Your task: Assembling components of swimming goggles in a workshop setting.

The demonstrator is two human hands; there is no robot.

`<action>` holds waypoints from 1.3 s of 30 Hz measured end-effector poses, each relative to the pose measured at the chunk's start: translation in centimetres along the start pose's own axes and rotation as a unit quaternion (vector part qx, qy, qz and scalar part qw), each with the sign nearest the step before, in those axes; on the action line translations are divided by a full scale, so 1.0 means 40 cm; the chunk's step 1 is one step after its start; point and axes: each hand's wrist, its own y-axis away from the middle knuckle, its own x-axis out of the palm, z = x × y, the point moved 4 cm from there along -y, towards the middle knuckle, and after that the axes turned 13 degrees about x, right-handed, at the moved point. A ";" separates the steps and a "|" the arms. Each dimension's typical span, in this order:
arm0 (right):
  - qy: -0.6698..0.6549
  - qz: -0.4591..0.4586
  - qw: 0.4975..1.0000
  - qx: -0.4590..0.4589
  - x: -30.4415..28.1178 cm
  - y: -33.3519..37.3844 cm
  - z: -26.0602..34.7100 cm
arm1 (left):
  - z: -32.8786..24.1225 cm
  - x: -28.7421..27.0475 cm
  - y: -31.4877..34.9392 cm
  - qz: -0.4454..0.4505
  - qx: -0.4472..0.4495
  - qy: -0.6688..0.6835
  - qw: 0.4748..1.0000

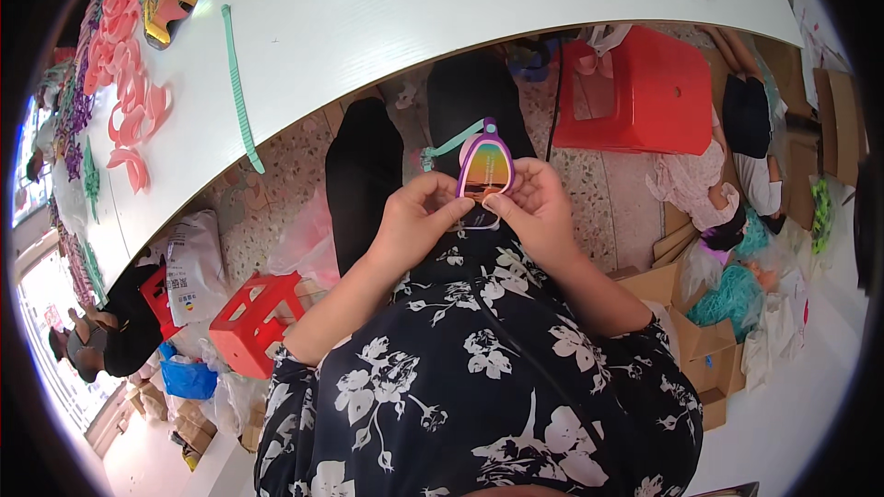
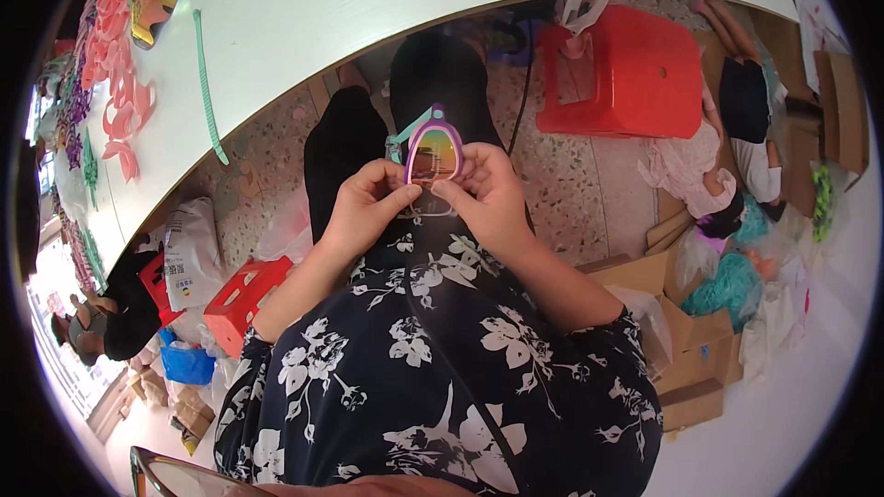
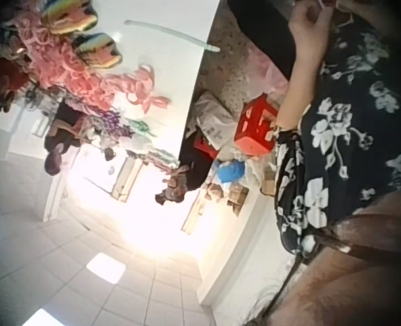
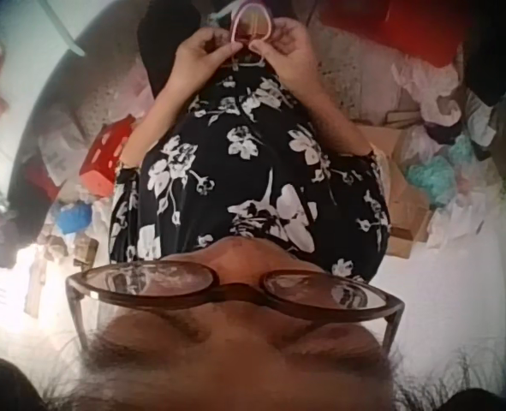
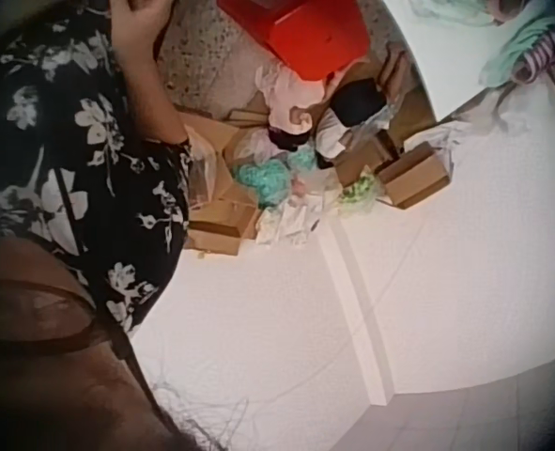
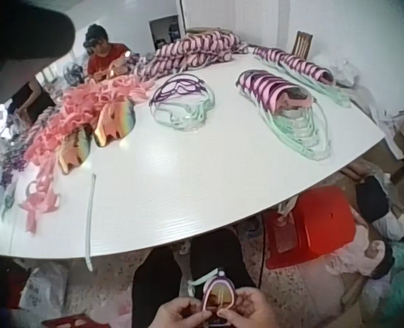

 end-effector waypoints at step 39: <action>0.568 0.116 0.765 -0.281 0.007 -0.123 0.241 | -0.065 -0.075 -0.016 -0.209 0.255 -0.231 0.915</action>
